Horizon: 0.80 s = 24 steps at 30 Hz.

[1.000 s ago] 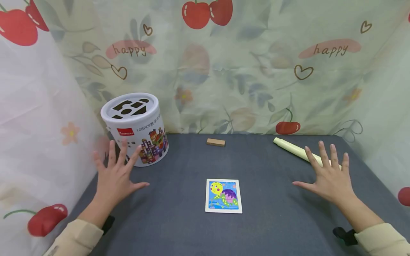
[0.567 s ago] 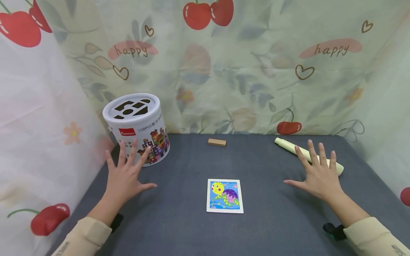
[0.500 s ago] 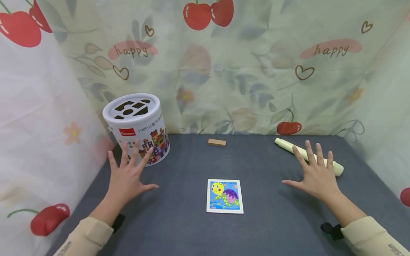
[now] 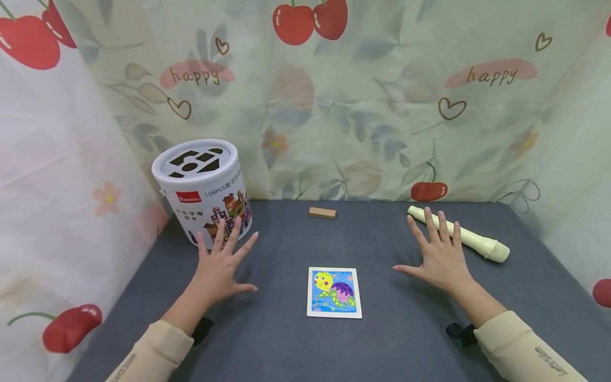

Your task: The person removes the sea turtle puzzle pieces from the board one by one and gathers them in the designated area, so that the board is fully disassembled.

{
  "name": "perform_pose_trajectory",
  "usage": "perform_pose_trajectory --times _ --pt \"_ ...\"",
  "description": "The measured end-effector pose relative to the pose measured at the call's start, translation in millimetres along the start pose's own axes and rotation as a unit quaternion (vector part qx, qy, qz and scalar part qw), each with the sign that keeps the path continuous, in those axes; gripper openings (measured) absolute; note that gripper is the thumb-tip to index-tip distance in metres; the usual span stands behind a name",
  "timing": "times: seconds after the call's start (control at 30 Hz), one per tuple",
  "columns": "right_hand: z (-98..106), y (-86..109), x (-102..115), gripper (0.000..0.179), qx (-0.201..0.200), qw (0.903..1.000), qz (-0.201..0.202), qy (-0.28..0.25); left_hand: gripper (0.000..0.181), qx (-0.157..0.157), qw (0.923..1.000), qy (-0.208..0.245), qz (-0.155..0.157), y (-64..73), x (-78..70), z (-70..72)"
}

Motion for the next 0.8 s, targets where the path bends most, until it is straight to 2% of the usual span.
perform_pose_trajectory --times 0.13,0.23,0.37,0.5,0.63,0.8 --pt "-4.3 -6.2 10.4 0.116 0.008 0.9999 0.005 -0.012 0.108 0.046 0.9979 0.034 -0.029 -7.7 -17.0 -6.3" --pt "-8.7 -11.4 18.9 0.115 0.033 0.9991 0.002 -0.025 0.102 0.08 0.9937 0.059 -0.052 -12.2 -30.9 -9.5" --pt "-16.5 -19.0 32.1 0.112 0.087 0.9953 -0.003 -0.044 0.092 0.126 0.9843 0.092 -0.084 -16.1 -49.9 -15.4" --pt "-21.0 -27.5 46.6 0.109 0.122 0.9905 -0.005 -0.064 0.081 0.166 0.9712 0.128 -0.114 -19.0 -68.5 -23.2" --pt "-22.8 -36.1 62.2 0.1 0.144 0.9852 0.001 -0.094 0.075 0.19 0.9592 0.157 -0.139 -21.6 -86.2 -29.7" --pt "-26.1 -45.3 82.5 0.085 0.16 0.979 0.013 -0.126 0.073 0.205 0.9518 0.171 -0.151 -26.4 -104.0 -35.5"
Point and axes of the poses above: each hand's wrist, its own y-axis away from the middle knuckle, its own z-axis out of the back of the hand, x = y × z, the point moved 7 cm from there along -y, towards the middle knuckle, and after that the axes turned 14 degrees about x, right-handed, at the moved point
